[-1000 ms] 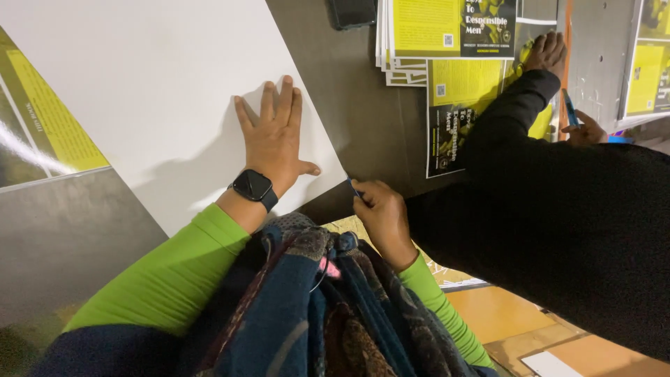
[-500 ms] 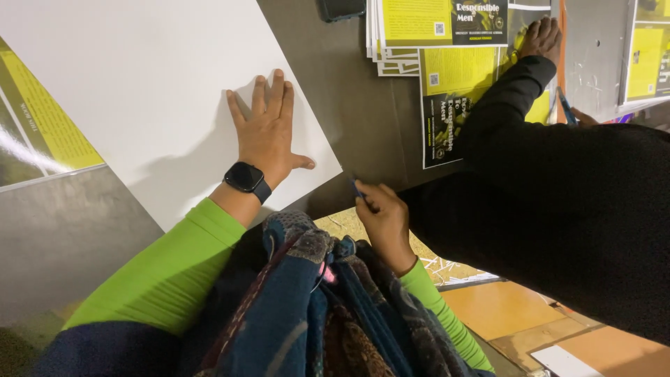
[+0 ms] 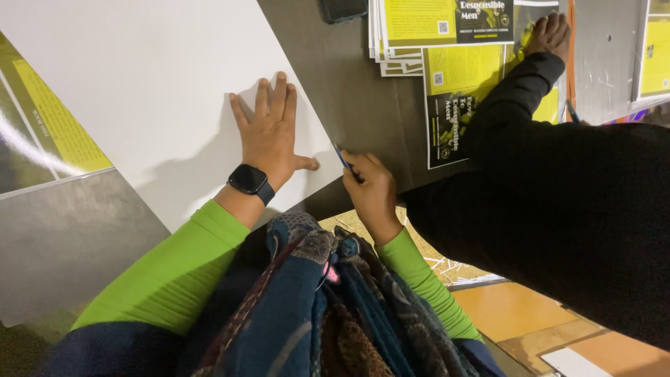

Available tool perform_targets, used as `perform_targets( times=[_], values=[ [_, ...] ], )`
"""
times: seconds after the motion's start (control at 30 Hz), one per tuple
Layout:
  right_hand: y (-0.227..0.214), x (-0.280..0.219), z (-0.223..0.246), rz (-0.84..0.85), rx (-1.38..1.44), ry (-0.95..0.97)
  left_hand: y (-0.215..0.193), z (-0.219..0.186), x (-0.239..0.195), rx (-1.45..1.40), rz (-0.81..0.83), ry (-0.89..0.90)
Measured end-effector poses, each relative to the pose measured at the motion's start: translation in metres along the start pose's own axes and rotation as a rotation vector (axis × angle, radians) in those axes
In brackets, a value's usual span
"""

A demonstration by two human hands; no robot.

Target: Marking printed paper sheets with a pen for alignment or cutting at a print shop station.

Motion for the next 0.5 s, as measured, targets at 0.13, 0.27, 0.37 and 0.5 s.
perform_targets(
  times=[0.13,0.27,0.37,0.5],
  values=[
    [-0.003,-0.005,0.008,0.034,-0.028,0.011,0.001,0.000,0.000,-0.002,-0.009,0.001],
    [-0.007,-0.012,-0.003,0.066,-0.080,0.052,0.000,0.000,0.000,-0.004,-0.017,0.008],
    [-0.014,-0.022,-0.006,0.104,-0.114,0.100,0.001,0.000,0.000,0.002,-0.017,0.006],
    [-0.022,-0.034,-0.020,0.149,-0.211,0.153,-0.001,-0.002,-0.002,0.010,-0.013,0.011]
  ],
)
Point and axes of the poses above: each hand's wrist, its own x-axis towards the middle knuckle, its own y-axis out of the palm, z = x × y, the point moved 10 cm from there along x, towards the middle knuckle, and after that the axes turned 9 degrees about y, right-handed, at the moved point
